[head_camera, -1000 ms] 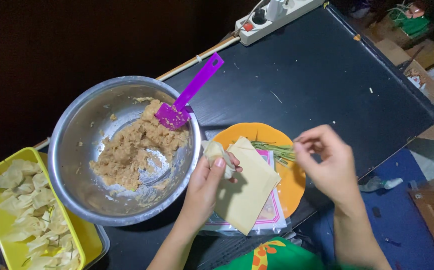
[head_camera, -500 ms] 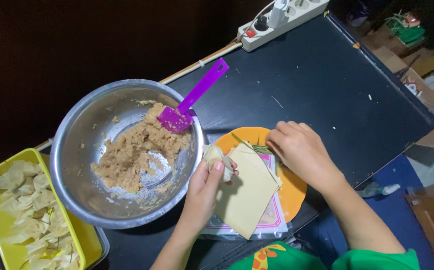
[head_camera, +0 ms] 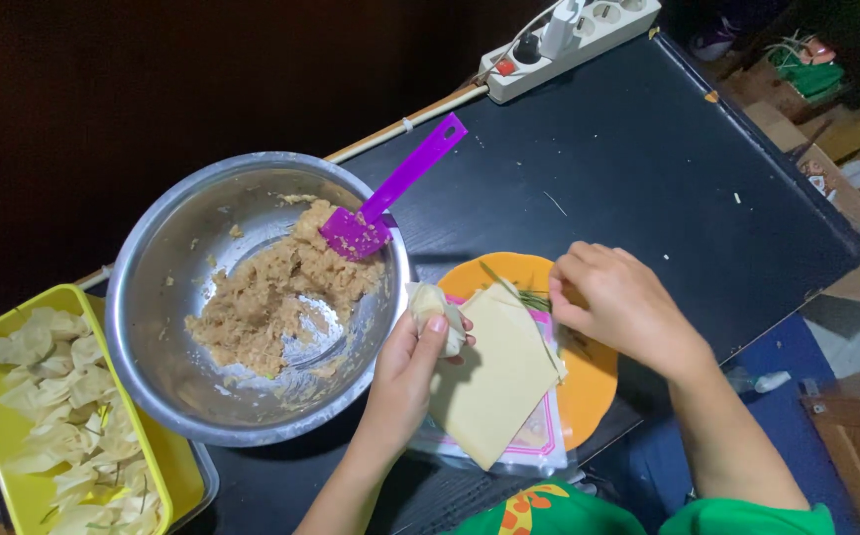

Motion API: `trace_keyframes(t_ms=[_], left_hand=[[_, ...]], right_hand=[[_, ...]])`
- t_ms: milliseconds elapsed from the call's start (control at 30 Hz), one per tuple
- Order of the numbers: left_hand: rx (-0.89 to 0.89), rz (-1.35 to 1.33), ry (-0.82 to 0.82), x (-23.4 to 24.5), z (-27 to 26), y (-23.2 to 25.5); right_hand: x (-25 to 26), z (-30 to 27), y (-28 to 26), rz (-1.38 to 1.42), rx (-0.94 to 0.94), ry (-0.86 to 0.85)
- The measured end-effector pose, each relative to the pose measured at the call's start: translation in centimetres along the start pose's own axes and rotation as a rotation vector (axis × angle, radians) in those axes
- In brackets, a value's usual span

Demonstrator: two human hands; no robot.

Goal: Filling and folding dumpling wrappers with a meat-based filling to prepare dumplings.

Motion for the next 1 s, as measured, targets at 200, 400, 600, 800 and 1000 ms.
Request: trace_keyframes(t_ms=[200, 400, 600, 800, 1000], left_hand=[[0.027, -0.013, -0.020, -0.4, 0.1, -1.2], [0.089, 0.057, -0.043, -0.9, 0.4, -5.0], [0.090, 0.083, 0.027, -1.2, -0.1, -4.3], [0.080, 0.044, 0.165, -1.0, -1.5, -4.9], [0.055, -0.093, 0.281, -0.9, -3.3, -6.0]], right_hand=[[0.8, -1.2, 2.3, 0.287, -0.050, 0.055], [-1.4, -2.5, 6.1, 0.716, -0.293, -0.033], [-0.7, -4.1, 8.4, 1.239, -0.285, 0.172], [-5.7, -5.2, 8.1, 1.771, -0.425, 0.484], [-5.9, -0.5, 6.1, 1.795, -0.304, 0.443]])
Point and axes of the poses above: each hand's wrist, its own z-axis towards the middle knuckle, its own x-axis out of the back of the hand, y = z × x, the point moved 7 cm from there along z, towards the middle knuckle
